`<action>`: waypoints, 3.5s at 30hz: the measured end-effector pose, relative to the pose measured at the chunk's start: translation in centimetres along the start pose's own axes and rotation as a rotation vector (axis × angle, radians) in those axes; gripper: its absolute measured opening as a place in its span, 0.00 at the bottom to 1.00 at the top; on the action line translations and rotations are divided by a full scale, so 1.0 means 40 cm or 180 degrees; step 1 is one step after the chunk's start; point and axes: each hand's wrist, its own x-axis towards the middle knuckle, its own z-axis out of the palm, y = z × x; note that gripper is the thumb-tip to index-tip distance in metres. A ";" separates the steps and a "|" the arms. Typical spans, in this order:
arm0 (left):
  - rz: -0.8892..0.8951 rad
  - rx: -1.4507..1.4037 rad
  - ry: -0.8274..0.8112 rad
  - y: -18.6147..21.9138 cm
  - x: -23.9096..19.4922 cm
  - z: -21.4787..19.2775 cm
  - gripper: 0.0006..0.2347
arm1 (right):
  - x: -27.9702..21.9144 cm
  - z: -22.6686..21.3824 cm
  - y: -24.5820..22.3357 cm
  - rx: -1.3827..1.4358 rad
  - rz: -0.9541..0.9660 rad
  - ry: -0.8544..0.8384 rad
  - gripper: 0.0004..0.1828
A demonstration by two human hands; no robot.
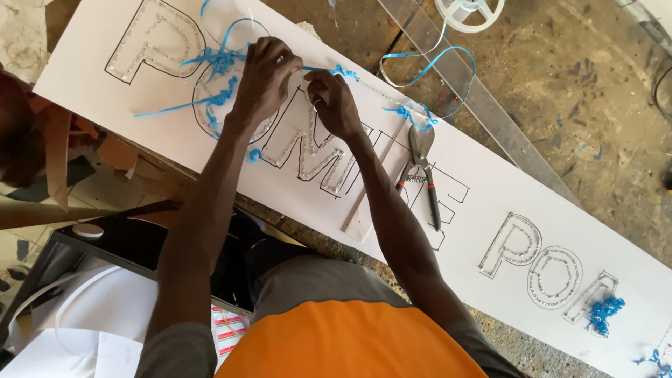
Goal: Apply flexible blue LED strips to the letter outlines on a sign board
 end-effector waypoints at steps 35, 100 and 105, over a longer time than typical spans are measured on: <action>-0.0104 -0.0099 0.0104 0.039 -0.107 -0.042 0.13 | -0.032 -0.024 -0.016 -0.0329 -0.0860 0.0091 0.11; -0.1315 0.1409 0.1583 -0.010 -0.459 -0.250 0.18 | -0.108 0.062 0.009 -0.1436 -0.0299 -0.0037 0.34; -0.1195 0.0955 0.1493 0.128 -0.357 -0.301 0.23 | -0.111 0.048 -0.015 -0.1522 -0.0390 -0.0087 0.37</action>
